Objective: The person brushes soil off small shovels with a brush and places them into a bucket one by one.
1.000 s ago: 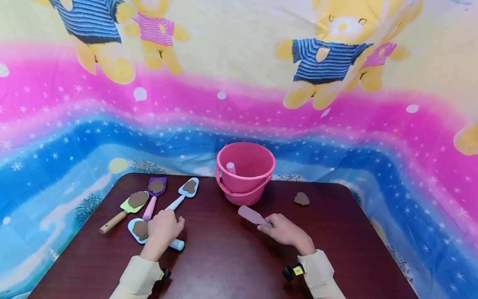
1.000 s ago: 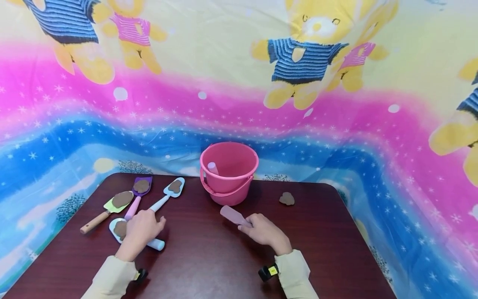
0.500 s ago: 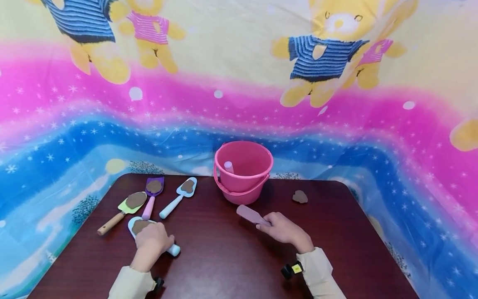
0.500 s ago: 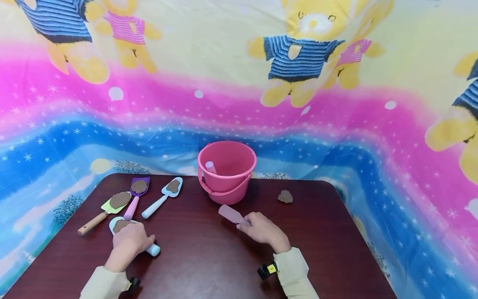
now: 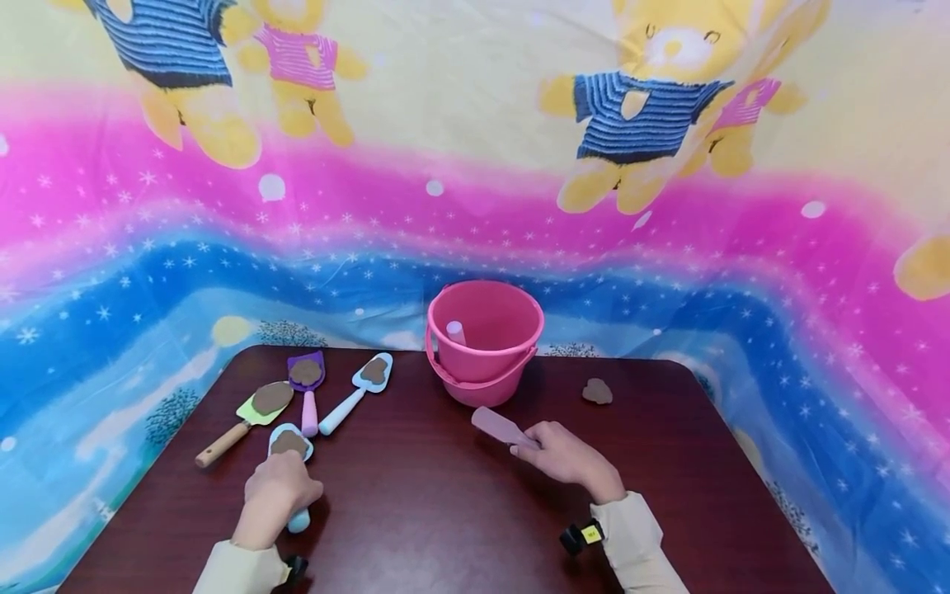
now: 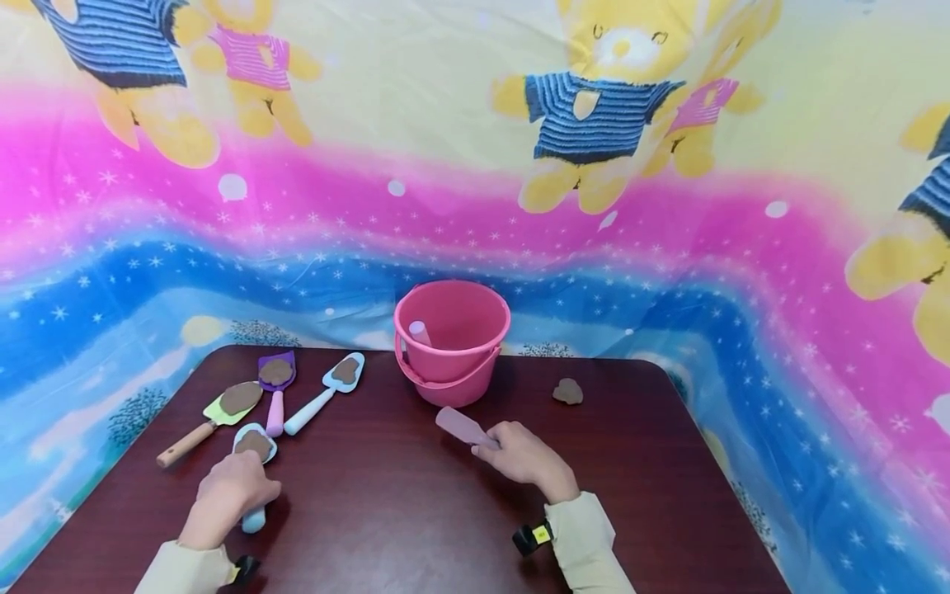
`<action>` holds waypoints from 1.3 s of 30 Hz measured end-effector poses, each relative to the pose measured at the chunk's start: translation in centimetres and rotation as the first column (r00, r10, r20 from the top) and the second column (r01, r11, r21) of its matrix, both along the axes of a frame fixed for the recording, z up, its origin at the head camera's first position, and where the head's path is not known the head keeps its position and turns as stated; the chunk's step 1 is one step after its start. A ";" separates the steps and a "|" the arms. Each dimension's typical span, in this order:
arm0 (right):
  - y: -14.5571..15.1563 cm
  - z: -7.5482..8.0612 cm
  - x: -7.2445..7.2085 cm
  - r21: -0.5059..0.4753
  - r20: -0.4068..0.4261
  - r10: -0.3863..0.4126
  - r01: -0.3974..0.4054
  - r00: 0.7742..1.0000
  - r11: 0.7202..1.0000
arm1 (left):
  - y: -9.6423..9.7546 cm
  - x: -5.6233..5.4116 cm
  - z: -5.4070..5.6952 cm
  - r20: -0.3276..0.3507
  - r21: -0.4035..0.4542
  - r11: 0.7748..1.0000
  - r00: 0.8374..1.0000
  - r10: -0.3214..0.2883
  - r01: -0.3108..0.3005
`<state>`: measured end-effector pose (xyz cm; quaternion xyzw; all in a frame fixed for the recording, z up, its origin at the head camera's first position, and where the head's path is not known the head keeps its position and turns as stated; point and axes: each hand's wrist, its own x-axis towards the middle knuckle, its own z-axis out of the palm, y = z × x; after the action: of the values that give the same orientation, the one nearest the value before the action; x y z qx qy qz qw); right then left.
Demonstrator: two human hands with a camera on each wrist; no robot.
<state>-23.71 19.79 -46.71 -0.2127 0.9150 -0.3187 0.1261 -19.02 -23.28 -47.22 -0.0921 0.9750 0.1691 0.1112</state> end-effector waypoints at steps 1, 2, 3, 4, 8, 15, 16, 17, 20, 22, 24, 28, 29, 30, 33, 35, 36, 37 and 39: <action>0.0 0.0 0.1 -0.002 0.006 -0.003 0.003 1.000 1.000 | -0.2 0.1 0.1 0.007 0.007 1.000 1.000 0.000 0.000; 0.0 0.0 0.1 -0.004 0.012 -0.006 0.006 1.000 1.000 | -0.5 0.1 0.2 0.010 0.011 1.000 1.000 0.001 -0.001; 0.0 0.0 0.1 -0.005 0.014 -0.006 0.006 1.000 1.000 | -0.7 0.1 0.2 0.008 0.014 1.000 1.000 0.001 -0.001; 0.0 0.0 0.2 -0.006 0.015 -0.007 0.007 1.000 1.000 | -0.9 0.2 0.2 0.000 0.017 1.000 1.000 0.001 -0.001; 0.0 0.1 0.1 -0.004 0.004 -0.002 0.002 1.000 1.000 | -1.3 0.3 -0.1 -0.038 0.025 1.000 0.999 0.003 -0.002; 0.0 0.1 0.0 0.005 -0.013 -0.002 0.002 1.000 1.000 | -1.8 0.8 -0.1 -0.095 0.019 0.999 0.995 0.032 -0.030; 0.0 0.0 0.0 0.006 -0.013 -0.003 0.003 1.000 1.000 | -1.8 0.9 0.0 -0.100 0.019 0.999 0.994 0.036 -0.034; 0.0 0.0 0.0 0.008 -0.013 -0.004 0.004 1.000 1.000 | -1.8 0.9 0.1 -0.104 0.020 0.999 0.994 0.041 -0.039; 0.0 0.0 0.0 0.008 -0.009 -0.004 0.004 1.000 1.000 | -1.8 1.1 0.6 -0.113 0.030 0.998 0.992 0.055 -0.052; 0.0 -0.1 0.0 0.008 -0.007 -0.002 0.002 1.000 1.000 | -1.7 1.1 1.0 -0.123 0.035 0.998 0.990 0.062 -0.058; 0.0 -0.1 0.0 0.004 -0.006 0.000 0.000 1.000 1.000 | -1.5 1.1 1.3 -0.139 0.041 0.997 0.988 0.065 -0.060; -0.1 -0.1 0.0 0.002 -0.004 -0.002 0.003 1.000 1.000 | -1.1 1.2 1.6 -0.189 0.044 0.998 0.980 0.061 -0.053; -0.1 -0.1 0.0 0.002 -0.001 -0.004 0.004 1.000 1.000 | -0.9 1.2 1.7 -0.204 0.045 0.998 0.978 0.055 -0.047; -0.1 -0.1 0.0 0.002 0.002 -0.006 0.006 1.000 1.000 | -0.8 1.2 1.7 -0.219 0.047 0.998 0.975 0.048 -0.039; -0.1 -0.1 0.0 0.005 0.006 -0.011 0.011 1.000 1.000 | 0.0 1.2 2.0 -0.263 0.052 0.999 0.965 0.023 -0.010; -0.1 0.0 0.0 0.004 -0.001 -0.013 0.013 1.000 1.000 | 0.6 1.2 2.3 -0.282 0.061 0.998 0.959 -0.001 0.019; -0.1 0.0 0.0 0.005 -0.007 -0.013 0.013 1.000 1.000 | 0.9 1.2 2.5 -0.289 0.066 0.997 0.957 -0.013 0.033; -0.1 0.0 0.0 0.004 -0.014 -0.014 0.014 1.000 1.000 | 1.3 1.1 2.7 -0.297 0.074 0.996 0.955 -0.024 0.048; -0.2 0.1 0.0 0.002 -0.029 -0.014 0.014 0.999 1.000 | 2.1 1.1 3.1 -0.310 0.084 0.993 0.949 -0.053 0.082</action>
<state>-23.73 19.58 -46.62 -0.2107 0.9186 -0.3154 0.1111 -17.90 -21.22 -44.17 -0.0259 0.9738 0.2238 -0.0319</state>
